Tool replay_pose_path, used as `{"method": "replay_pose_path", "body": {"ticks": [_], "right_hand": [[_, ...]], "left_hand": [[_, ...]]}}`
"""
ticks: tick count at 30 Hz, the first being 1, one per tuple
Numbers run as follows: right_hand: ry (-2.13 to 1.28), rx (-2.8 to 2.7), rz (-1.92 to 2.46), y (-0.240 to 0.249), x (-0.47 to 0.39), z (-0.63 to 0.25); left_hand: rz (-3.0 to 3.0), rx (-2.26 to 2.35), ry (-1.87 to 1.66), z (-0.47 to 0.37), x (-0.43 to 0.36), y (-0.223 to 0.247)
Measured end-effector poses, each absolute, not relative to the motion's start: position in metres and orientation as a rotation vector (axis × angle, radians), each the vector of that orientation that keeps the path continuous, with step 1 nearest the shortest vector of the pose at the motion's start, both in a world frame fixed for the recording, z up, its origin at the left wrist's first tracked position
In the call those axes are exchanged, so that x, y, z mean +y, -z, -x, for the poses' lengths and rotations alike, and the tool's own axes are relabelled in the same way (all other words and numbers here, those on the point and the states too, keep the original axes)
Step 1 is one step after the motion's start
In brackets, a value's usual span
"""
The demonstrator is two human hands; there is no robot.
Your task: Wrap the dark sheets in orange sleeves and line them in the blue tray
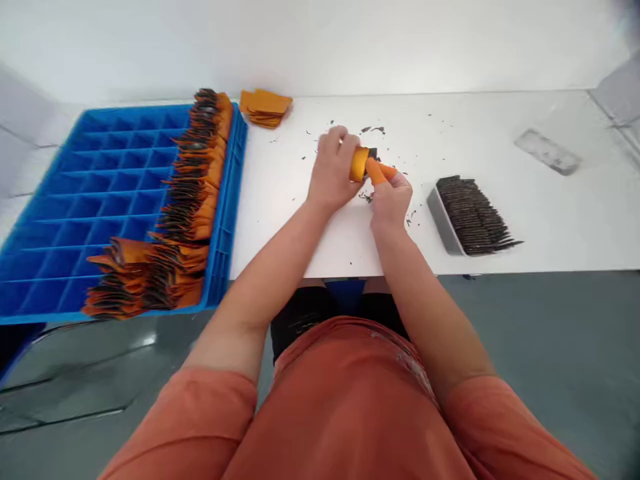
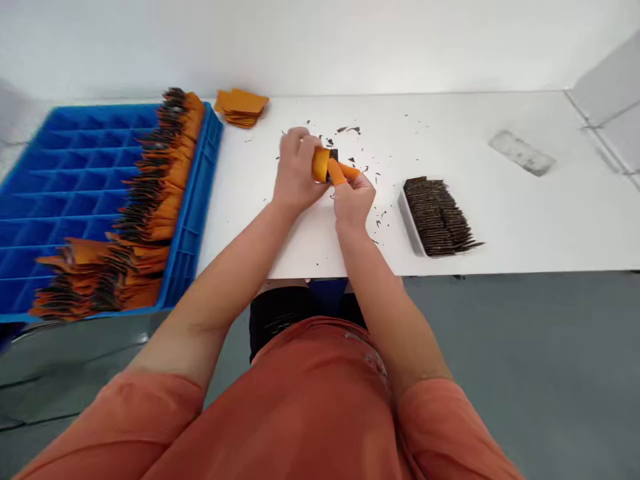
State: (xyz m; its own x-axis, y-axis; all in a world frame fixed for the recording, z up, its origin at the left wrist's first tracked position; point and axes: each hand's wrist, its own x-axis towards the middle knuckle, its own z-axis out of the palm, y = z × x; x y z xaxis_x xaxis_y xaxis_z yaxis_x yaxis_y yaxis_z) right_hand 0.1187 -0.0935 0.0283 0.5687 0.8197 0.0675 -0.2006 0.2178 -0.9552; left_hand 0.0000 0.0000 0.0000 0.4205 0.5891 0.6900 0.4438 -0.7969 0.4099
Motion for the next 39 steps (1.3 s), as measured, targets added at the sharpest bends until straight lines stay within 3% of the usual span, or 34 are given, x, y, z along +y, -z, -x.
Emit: {"method": "replay_pose_path", "body": {"ticks": [5, 14, 22, 32, 39], "right_hand": [[-0.752, -0.673, 1.286, -0.025, -0.098, -0.116], [-0.394, -1.117, 1.345, -0.014, -0.114, -0.102], [-0.305, -1.282, 1.409, 0.0, -0.108, -0.101], [-0.16, -1.291, 1.343, 0.001, -0.111, -0.105], [-0.12, -1.208, 1.364, -0.007, -0.111, -0.1]], "left_hand": [[-2.512, 1.011, -1.231, 0.001, -0.011, -0.003], [-2.326, 1.334, -1.178, 0.003, -0.031, -0.025], [-2.336, 1.2, -1.061, 0.005, -0.044, -0.038], [-1.836, 1.377, -1.162, 0.002, -0.034, -0.023], [-2.109, 1.05, -1.463, 0.007, -0.025, -0.016]]}}
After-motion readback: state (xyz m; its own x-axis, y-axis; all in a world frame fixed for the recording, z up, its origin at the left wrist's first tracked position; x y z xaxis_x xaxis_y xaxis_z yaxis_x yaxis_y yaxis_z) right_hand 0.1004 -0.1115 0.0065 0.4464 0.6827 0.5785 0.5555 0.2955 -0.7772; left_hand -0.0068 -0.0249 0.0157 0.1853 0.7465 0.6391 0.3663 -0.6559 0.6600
